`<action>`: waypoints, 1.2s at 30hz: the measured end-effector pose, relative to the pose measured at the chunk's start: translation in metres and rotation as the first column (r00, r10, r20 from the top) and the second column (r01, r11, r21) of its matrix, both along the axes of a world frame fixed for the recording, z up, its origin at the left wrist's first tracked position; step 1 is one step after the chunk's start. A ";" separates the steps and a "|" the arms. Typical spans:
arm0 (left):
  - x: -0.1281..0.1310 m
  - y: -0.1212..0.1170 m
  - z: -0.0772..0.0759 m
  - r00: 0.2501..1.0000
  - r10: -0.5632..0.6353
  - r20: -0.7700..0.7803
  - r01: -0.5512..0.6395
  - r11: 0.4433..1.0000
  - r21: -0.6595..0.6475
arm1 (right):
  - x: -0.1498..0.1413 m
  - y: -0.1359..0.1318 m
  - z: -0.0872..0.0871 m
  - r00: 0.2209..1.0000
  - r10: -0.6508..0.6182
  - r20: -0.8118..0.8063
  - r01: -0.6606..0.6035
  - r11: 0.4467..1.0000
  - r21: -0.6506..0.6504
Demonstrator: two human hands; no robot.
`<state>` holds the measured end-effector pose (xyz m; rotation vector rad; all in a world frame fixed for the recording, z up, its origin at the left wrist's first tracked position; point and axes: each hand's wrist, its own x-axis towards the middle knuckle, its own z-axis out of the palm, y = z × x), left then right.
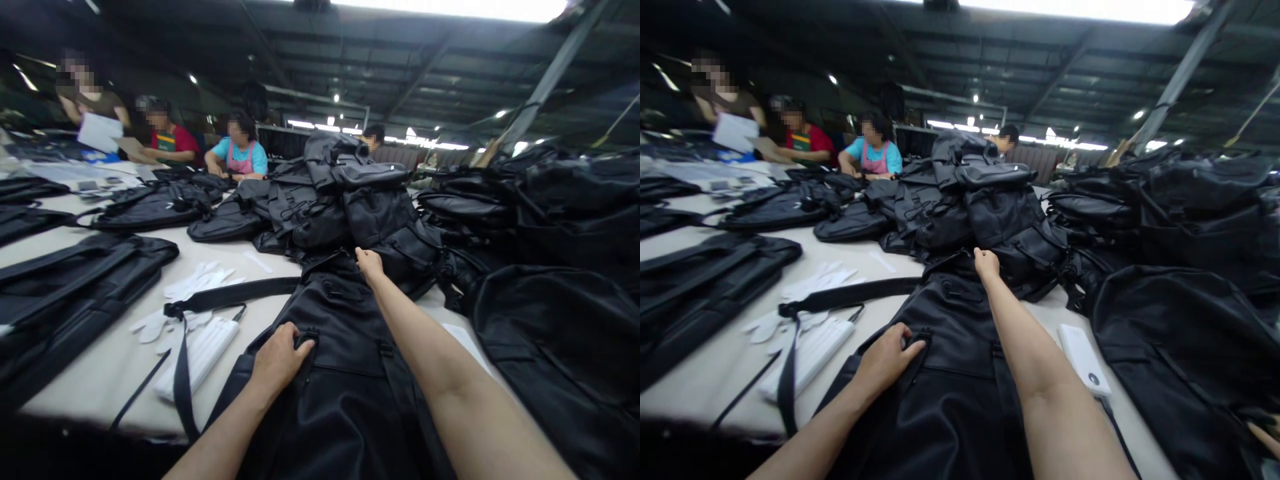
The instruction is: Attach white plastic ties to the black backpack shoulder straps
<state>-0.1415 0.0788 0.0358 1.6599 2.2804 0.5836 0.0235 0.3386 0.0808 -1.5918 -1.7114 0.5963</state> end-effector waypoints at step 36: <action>0.010 0.013 -0.024 0.995 0.013 0.096 -0.021 0.997 0.079 | -0.035 -0.165 -0.056 0.789 -0.069 -0.611 -0.262 0.861 -0.435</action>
